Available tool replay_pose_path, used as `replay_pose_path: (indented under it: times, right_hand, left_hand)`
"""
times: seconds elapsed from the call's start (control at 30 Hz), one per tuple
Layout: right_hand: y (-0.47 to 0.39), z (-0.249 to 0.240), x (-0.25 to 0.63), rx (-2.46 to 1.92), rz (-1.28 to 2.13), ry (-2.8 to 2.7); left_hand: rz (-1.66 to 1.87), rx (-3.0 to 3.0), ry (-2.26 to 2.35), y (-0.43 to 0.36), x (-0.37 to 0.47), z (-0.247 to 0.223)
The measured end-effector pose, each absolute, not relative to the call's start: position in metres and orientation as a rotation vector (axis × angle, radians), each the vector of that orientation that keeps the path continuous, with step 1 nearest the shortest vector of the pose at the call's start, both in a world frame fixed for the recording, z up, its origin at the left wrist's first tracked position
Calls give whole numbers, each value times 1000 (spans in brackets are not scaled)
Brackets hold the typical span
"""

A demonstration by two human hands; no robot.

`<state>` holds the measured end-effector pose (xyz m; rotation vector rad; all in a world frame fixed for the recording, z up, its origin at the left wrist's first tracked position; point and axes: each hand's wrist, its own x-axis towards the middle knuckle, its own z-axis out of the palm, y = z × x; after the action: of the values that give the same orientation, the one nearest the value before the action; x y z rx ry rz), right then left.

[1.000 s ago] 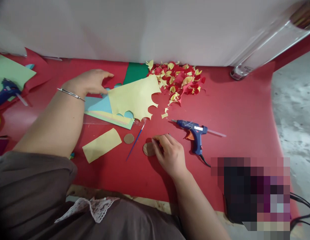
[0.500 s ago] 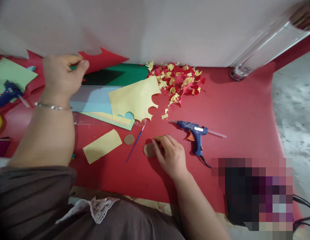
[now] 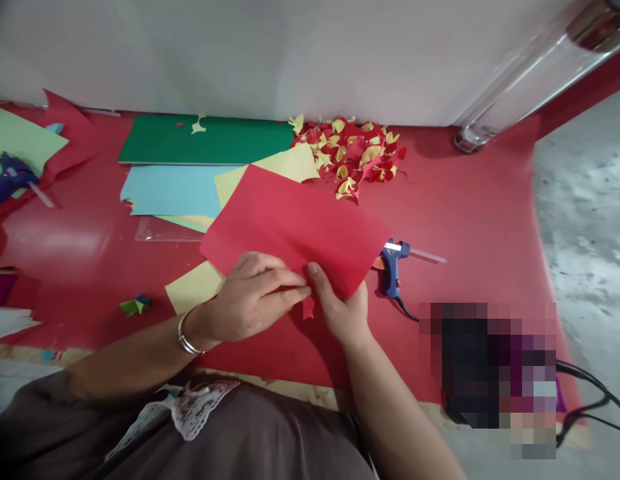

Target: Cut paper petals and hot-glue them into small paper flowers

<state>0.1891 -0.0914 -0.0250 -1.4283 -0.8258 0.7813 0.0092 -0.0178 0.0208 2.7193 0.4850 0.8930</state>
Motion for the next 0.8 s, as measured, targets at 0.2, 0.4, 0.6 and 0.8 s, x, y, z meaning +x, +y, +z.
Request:
replay_pose_path:
  times: [0.2,0.4,0.6,0.8]
  right_hand:
    - [-88,-17,187,-1430,596,-693]
    - [-79,-6,185,-1283,598,-518]
    - [-78,-6,190,-1304,629,-590]
    - [-76,-7,189,-1316,623,-680]
  left_hand:
    - [638,2486,384,-36,1,25]
    - [593,1801,971,-15,-21,30]
    - [690,1104,812,4,-22,6]
    - [696,856,688,4,2,5]
